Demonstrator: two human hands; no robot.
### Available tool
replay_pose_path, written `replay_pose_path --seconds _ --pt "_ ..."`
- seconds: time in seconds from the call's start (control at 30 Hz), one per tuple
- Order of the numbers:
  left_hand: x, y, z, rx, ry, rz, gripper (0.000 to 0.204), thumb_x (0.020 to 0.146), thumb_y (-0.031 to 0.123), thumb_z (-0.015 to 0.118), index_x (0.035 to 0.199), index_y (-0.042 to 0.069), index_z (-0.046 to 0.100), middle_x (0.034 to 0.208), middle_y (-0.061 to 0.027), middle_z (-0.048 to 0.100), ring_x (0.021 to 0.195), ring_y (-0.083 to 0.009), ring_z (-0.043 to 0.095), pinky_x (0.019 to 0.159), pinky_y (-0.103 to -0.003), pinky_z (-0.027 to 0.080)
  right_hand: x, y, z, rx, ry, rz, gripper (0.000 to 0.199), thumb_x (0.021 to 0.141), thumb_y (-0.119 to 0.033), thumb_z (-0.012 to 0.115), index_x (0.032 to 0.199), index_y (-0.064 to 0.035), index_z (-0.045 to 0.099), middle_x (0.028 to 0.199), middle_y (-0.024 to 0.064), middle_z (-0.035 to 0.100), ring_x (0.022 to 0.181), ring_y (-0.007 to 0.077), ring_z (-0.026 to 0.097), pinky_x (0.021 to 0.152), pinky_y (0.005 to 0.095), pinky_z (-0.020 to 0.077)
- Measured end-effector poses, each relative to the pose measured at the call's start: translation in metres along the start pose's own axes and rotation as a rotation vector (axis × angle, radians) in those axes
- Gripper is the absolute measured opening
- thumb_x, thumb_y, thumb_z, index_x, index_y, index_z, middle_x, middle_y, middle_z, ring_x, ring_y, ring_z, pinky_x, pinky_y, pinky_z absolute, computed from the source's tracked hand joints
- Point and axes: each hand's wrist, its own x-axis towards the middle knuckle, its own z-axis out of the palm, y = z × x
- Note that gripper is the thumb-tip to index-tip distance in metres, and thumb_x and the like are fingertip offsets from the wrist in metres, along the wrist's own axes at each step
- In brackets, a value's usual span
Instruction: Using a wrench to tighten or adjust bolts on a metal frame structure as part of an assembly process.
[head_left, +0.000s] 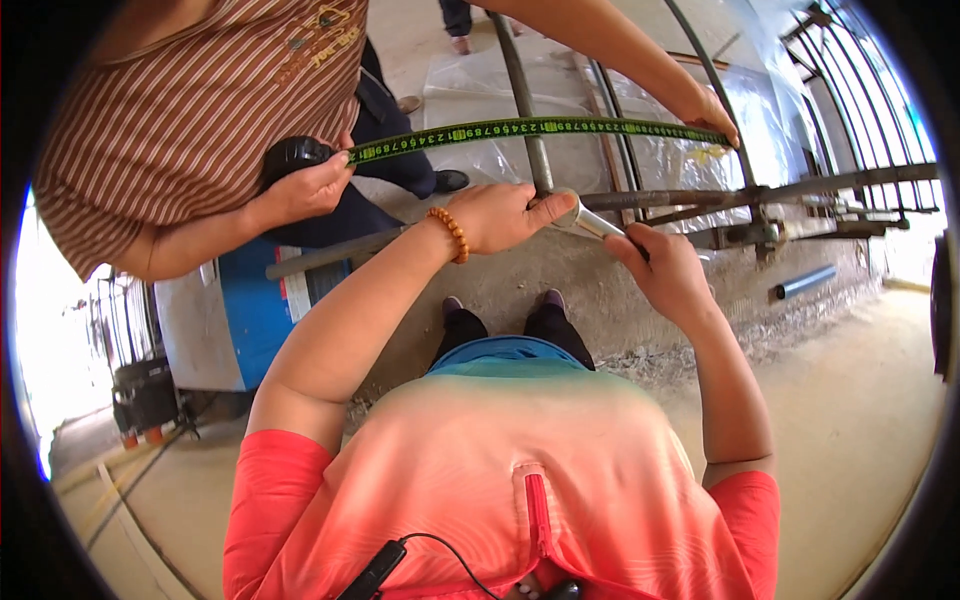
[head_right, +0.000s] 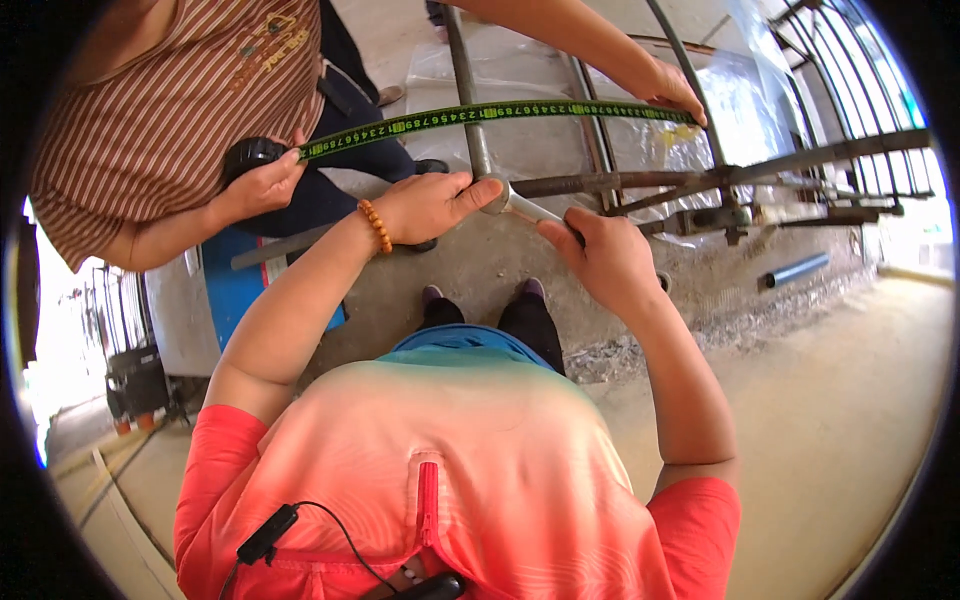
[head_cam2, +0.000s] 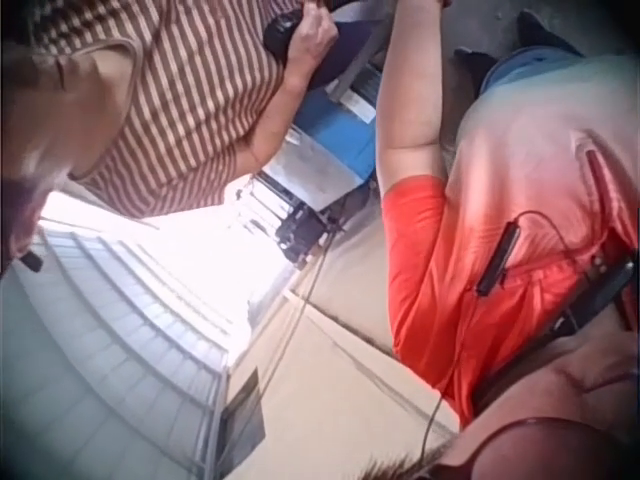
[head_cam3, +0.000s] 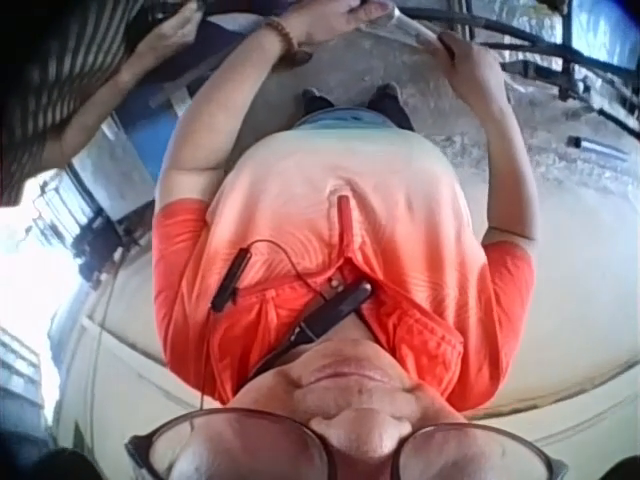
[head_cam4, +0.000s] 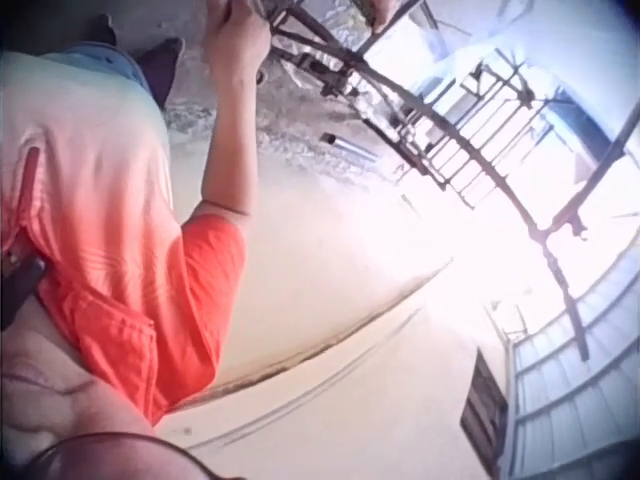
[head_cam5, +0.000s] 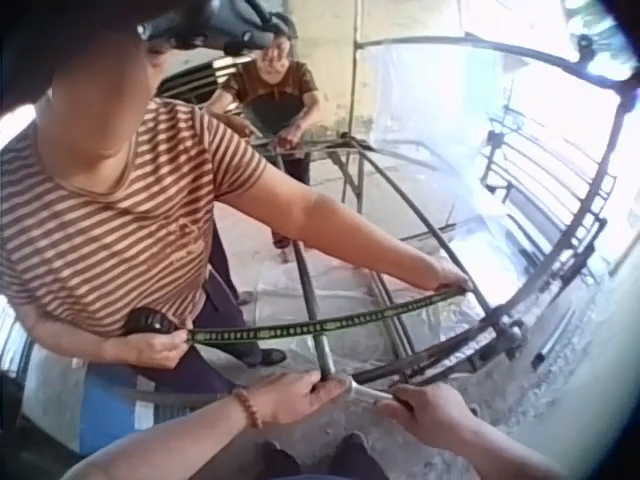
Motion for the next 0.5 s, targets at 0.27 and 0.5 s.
replay_pose_path --seconds 0.27,0.5 --pt "0.020 -0.012 0.008 -0.079 -0.078 0.113 0.091 0.078 0.074 0.019 0.095 -0.007 0.058 0.100 -0.0280 0.057 0.101 -0.0375 0.054 0.088 -0.039 0.039 -0.047 -0.067 0.094 1.071 0.197 0.411 0.030 0.093 -0.030 0.042 0.075 -0.0064 0.045 0.055 0.0002 0.041 0.045 0.0097 0.037 0.041 0.0249 0.0309" --pt "0.019 -0.033 0.003 -0.545 -0.295 0.123 0.059 0.084 0.064 0.032 0.094 0.009 0.052 0.073 -0.0011 0.051 0.056 -0.0075 0.043 0.052 -0.023 0.039 -0.034 -0.133 0.136 2.344 0.023 0.288 0.036 0.093 -0.041 0.035 0.080 -0.0102 0.046 0.057 -0.0041 0.033 0.044 0.0055 0.025 0.039 0.0199 0.0210"
